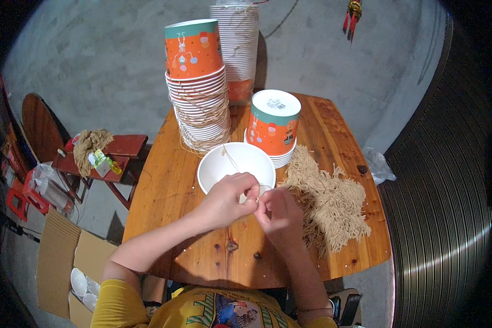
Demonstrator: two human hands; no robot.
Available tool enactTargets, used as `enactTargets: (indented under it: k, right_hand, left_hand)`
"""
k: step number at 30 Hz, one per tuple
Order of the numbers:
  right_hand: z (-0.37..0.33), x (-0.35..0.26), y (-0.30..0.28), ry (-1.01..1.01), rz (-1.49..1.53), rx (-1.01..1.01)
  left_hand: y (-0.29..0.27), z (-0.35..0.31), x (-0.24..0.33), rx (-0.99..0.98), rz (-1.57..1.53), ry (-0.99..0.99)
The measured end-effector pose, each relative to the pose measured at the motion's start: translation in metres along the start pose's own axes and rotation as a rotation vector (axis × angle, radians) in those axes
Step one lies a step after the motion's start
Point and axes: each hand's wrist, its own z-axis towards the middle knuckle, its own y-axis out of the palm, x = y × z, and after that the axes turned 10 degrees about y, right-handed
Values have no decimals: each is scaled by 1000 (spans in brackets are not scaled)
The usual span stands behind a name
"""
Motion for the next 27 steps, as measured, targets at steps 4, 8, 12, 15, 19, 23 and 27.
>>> enactTargets:
  k: [4,8,12,15,19,23,27]
  right_hand:
    - [-1,3,1,-6,-9,6]
    - [-1,-4,0,156,145,-36]
    - [2,-2,0,205,263,-79]
    - [3,-1,-1,200,277,-81]
    - [4,1,-1,176,257,-63]
    - [4,2,0,135,234,-57]
    - [3,2,-1,144,222,-75]
  left_hand:
    - [-2,0,-7,-45,-505,-278]
    - [-5,3,-13,-71,-689,-412]
    - [-6,4,-15,-74,-755,-450]
    - [-6,4,-11,-66,-631,-324]
    - [-6,5,1,-65,-334,-138]
    - [-2,4,-8,-54,-222,-28]
    - [-3,3,-18,-33,-552,-348]
